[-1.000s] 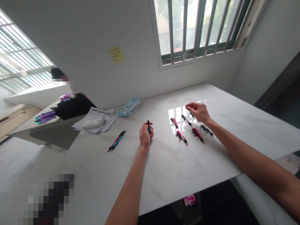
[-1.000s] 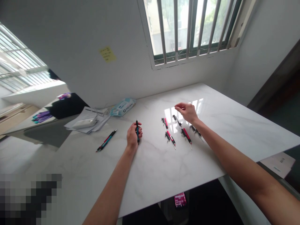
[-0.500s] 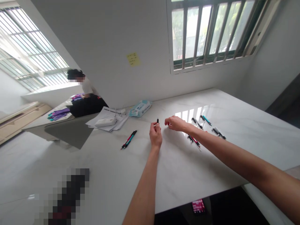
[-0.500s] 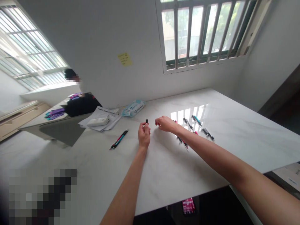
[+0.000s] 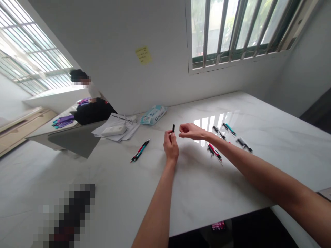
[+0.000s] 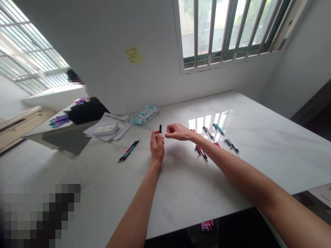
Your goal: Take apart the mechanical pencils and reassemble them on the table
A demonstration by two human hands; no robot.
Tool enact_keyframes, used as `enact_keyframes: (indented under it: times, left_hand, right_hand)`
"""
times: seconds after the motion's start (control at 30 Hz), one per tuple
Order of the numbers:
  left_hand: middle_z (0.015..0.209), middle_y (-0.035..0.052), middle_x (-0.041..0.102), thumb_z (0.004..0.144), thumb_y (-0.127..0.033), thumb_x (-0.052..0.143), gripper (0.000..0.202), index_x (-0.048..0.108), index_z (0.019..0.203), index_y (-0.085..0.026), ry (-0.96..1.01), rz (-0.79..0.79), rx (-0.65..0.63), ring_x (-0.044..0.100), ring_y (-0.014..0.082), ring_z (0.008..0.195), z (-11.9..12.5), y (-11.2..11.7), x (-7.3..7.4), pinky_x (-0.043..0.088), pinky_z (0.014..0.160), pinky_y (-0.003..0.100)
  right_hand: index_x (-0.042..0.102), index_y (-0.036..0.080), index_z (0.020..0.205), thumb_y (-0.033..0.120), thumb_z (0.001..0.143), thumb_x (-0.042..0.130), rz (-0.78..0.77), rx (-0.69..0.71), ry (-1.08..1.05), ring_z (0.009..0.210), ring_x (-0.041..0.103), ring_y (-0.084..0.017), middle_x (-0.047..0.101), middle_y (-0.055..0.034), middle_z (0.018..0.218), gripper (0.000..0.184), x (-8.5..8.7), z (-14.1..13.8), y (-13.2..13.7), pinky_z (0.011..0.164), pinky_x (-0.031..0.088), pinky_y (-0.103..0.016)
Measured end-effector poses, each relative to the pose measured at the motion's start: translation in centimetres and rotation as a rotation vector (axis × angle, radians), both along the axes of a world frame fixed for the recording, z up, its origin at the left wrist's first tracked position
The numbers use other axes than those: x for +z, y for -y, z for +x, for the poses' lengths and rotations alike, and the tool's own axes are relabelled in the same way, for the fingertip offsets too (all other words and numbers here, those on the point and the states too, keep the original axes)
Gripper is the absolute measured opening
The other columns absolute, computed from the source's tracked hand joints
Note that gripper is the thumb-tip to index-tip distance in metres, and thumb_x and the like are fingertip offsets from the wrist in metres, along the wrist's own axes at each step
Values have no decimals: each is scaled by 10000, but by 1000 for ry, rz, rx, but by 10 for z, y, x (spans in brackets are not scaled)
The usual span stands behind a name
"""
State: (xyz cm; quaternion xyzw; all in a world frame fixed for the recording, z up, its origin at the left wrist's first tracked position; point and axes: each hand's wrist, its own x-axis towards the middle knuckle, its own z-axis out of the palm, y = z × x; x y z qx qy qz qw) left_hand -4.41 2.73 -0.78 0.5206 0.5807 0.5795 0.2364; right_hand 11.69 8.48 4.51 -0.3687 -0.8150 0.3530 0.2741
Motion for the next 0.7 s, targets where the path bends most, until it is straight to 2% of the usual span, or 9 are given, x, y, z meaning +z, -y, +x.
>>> enact_keyframes:
  times: [0.1, 0.2, 0.3, 0.4, 0.5, 0.57, 0.63, 0.7]
  left_hand:
    - [667, -34, 539, 914, -328, 594, 122, 564, 858, -224, -202, -39, 15, 477, 148, 610, 6, 5, 4, 334, 615, 266]
    - [589, -36, 478, 850, -340, 659, 261, 483, 695, -226, -340, -95, 36, 423, 145, 571, 12, 8, 8, 293, 601, 287]
    - [543, -48, 413, 824, -305, 647, 337, 387, 624, -230, -413, -108, 22, 348, 131, 551, 16, 9, 10, 263, 597, 296]
    - [524, -56, 362, 823, -299, 627, 380, 325, 604, -225, -399, -127, -29, 282, 120, 559, 18, 10, 11, 240, 588, 295]
    - [517, -56, 323, 822, -348, 636, 420, 315, 583, -219, -335, -155, -58, 252, 112, 578, 19, 10, 9, 215, 569, 292]
    - [519, -54, 303, 810, -374, 644, 437, 316, 568, -217, -290, -167, -73, 243, 106, 586, 19, 10, 7, 200, 556, 290]
    - [527, -54, 281, 793, -381, 649, 455, 289, 566, -221, -226, -173, -100, 231, 99, 587, 20, 10, 6, 188, 542, 286]
    - [539, -54, 269, 774, -357, 640, 447, 257, 582, -227, -156, -164, -129, 227, 94, 583, 22, 10, 6, 182, 528, 280]
  right_hand:
    - [445, 212, 654, 471, 868, 646, -29, 21, -72, 594, 347, -106, 415, 66, 610, 392, 8, -5, 5, 560, 247, -266]
    - [362, 218, 586, 603, 849, 680, 4, -68, -71, 584, 281, -106, 342, 61, 574, 564, 11, -10, 11, 550, 205, -282]
    - [294, 224, 568, 690, 879, 625, -12, -216, -73, 574, 231, -111, 271, 53, 555, 650, 16, -11, 18, 544, 171, -303]
    - [298, 223, 569, 720, 890, 590, -90, -239, -41, 562, 230, -115, 263, 45, 548, 660, 22, -11, 23, 535, 164, -312]
    - [355, 218, 563, 692, 862, 638, -88, -239, 29, 565, 273, -120, 325, 35, 542, 629, 23, -12, 26, 535, 183, -311]
    - [376, 213, 561, 609, 883, 639, -47, -235, 51, 576, 286, -121, 352, 31, 549, 574, 22, -12, 25, 542, 193, -310]
    - [375, 210, 574, 511, 910, 615, 0, -162, 35, 585, 279, -117, 354, 38, 559, 511, 21, -10, 22, 549, 203, -303]
    - [378, 210, 609, 464, 911, 619, 33, -24, 4, 588, 289, -110, 370, 51, 572, 462, 23, -5, 17, 551, 223, -285]
